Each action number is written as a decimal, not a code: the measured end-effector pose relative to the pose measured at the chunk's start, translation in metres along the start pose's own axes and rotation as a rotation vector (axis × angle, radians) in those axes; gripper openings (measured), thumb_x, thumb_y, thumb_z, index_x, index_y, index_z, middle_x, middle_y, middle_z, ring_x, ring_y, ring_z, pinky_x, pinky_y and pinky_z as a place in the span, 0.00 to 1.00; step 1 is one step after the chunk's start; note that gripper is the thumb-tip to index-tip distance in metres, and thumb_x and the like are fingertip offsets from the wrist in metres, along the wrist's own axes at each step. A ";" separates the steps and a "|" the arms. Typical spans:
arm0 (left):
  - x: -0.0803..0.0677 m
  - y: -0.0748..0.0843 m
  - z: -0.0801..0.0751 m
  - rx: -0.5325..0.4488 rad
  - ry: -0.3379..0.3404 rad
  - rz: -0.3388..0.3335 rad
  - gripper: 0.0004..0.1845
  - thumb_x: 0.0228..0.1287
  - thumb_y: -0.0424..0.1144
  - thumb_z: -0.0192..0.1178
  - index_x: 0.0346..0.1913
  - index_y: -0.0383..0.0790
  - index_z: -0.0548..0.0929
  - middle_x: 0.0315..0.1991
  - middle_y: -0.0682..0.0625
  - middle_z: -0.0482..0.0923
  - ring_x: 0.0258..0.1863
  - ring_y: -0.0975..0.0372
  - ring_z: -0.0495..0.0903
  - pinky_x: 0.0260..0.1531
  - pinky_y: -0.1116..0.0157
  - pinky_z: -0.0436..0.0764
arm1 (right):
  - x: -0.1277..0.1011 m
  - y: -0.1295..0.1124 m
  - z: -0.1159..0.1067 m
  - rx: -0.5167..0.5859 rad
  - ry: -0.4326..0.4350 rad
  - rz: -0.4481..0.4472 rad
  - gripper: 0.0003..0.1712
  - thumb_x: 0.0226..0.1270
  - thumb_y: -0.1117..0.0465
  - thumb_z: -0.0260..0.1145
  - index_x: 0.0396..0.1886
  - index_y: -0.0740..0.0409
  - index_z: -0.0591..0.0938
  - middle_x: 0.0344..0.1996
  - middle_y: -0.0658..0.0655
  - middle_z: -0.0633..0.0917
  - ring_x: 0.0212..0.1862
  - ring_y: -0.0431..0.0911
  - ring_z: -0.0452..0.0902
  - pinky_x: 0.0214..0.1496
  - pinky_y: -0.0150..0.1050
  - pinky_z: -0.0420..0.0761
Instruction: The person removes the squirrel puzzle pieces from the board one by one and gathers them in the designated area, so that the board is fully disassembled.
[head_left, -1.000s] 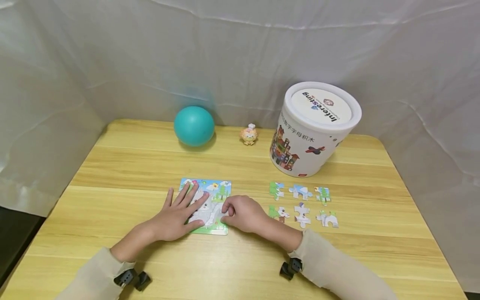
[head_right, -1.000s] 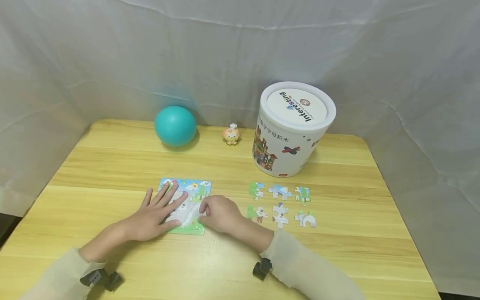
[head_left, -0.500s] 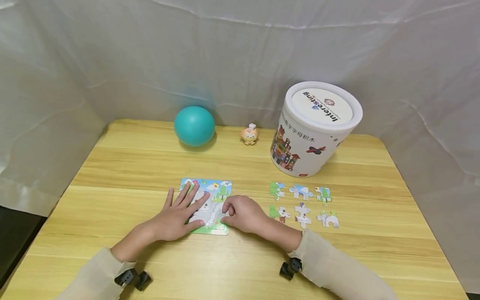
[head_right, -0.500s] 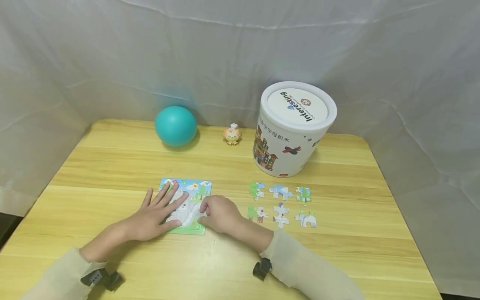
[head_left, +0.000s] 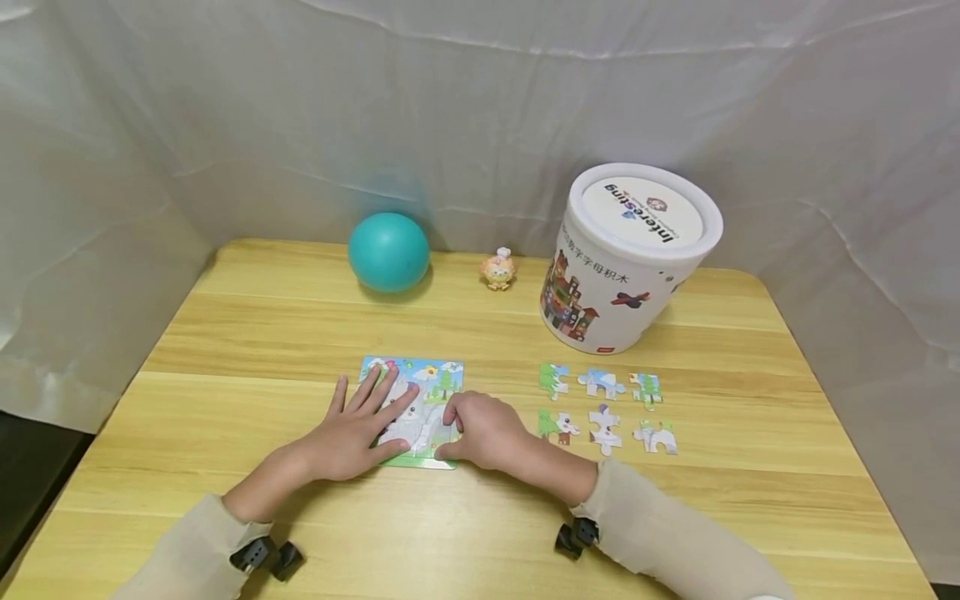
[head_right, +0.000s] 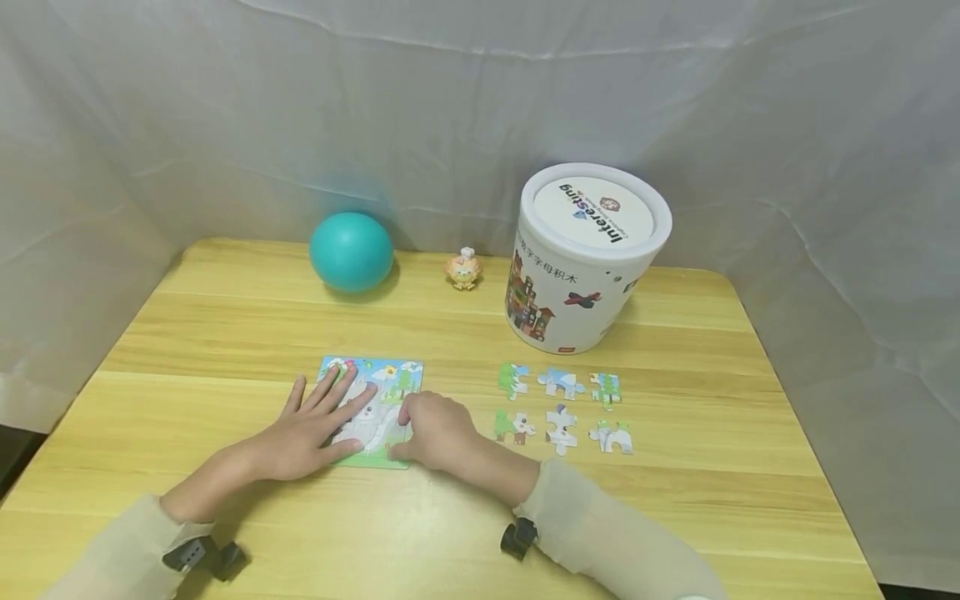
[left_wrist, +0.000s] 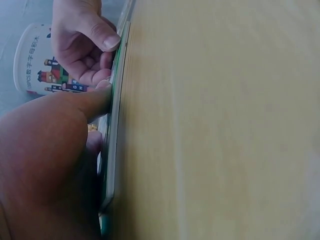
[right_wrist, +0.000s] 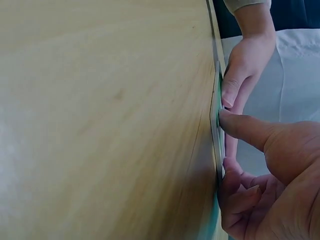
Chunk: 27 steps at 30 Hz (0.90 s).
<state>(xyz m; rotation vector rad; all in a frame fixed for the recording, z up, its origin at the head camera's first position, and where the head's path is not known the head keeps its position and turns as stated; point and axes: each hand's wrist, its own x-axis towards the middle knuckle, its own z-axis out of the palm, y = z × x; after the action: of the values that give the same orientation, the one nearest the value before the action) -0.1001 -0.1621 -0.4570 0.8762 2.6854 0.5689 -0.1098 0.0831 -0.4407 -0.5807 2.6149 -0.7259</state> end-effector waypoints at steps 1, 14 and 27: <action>0.000 -0.001 0.001 -0.008 0.007 0.006 0.39 0.76 0.54 0.55 0.82 0.44 0.55 0.81 0.34 0.37 0.80 0.38 0.33 0.68 0.30 0.28 | 0.000 0.000 0.000 -0.006 -0.001 0.000 0.21 0.54 0.49 0.82 0.37 0.54 0.82 0.25 0.46 0.76 0.27 0.40 0.69 0.29 0.34 0.71; 0.001 -0.009 0.010 -0.030 0.050 0.035 0.39 0.77 0.59 0.51 0.82 0.49 0.54 0.82 0.34 0.38 0.80 0.40 0.32 0.68 0.31 0.27 | -0.002 -0.002 0.001 0.050 0.021 -0.010 0.19 0.56 0.53 0.82 0.36 0.54 0.79 0.27 0.47 0.76 0.29 0.40 0.69 0.32 0.33 0.71; 0.003 -0.016 0.015 0.006 0.016 0.005 0.40 0.77 0.60 0.51 0.83 0.54 0.50 0.83 0.39 0.33 0.80 0.44 0.28 0.69 0.33 0.25 | -0.004 0.006 0.000 0.263 0.082 -0.071 0.08 0.65 0.64 0.73 0.33 0.52 0.81 0.22 0.43 0.81 0.24 0.37 0.74 0.33 0.33 0.76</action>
<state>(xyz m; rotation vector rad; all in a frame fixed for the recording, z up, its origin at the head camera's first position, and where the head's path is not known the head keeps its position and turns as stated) -0.1051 -0.1681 -0.4781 0.8842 2.7014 0.5724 -0.1079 0.0898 -0.4425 -0.5769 2.5235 -1.1168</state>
